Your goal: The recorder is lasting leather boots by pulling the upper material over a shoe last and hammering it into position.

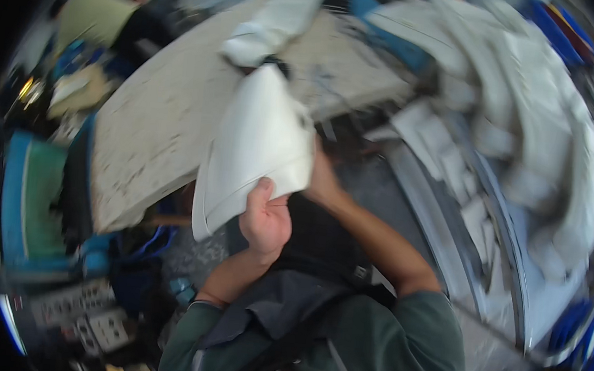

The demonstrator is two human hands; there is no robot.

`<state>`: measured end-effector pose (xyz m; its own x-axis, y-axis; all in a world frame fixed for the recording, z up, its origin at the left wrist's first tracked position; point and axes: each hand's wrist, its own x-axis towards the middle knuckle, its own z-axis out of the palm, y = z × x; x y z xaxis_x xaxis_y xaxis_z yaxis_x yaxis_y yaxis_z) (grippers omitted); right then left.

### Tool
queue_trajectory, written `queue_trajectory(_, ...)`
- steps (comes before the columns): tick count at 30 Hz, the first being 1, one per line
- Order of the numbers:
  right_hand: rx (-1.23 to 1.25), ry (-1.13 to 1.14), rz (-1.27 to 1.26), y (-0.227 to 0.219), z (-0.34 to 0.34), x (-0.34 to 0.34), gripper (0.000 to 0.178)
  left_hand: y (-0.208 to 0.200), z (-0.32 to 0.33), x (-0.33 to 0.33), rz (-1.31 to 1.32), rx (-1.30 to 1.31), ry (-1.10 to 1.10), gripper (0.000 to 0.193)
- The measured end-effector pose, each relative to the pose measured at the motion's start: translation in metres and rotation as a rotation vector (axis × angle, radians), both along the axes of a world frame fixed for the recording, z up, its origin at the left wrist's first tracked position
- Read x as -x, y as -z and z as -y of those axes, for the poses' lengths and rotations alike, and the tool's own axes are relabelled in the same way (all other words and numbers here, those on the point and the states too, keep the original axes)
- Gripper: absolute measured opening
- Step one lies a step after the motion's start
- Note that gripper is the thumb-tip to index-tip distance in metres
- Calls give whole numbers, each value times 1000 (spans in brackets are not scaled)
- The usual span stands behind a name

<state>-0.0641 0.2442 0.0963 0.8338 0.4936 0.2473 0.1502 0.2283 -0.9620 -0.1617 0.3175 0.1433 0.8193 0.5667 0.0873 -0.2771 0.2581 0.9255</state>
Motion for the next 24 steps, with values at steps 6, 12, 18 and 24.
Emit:
queue_trajectory(6,-19,15,-72,71,81,10,61,3,24,9,290,-713,515,36)
queue_trajectory(12,276,479,-329,143,199,95,50,24,77,22,-99,-513,1172,33)
queue_trajectory(18,417,793,-489,253,237,153,39,132,157,-2,-859,745,1043,41)
queue_trajectory(24,434,832,-611,299,227,143,35,225,208,-35,-1112,533,1009,44)
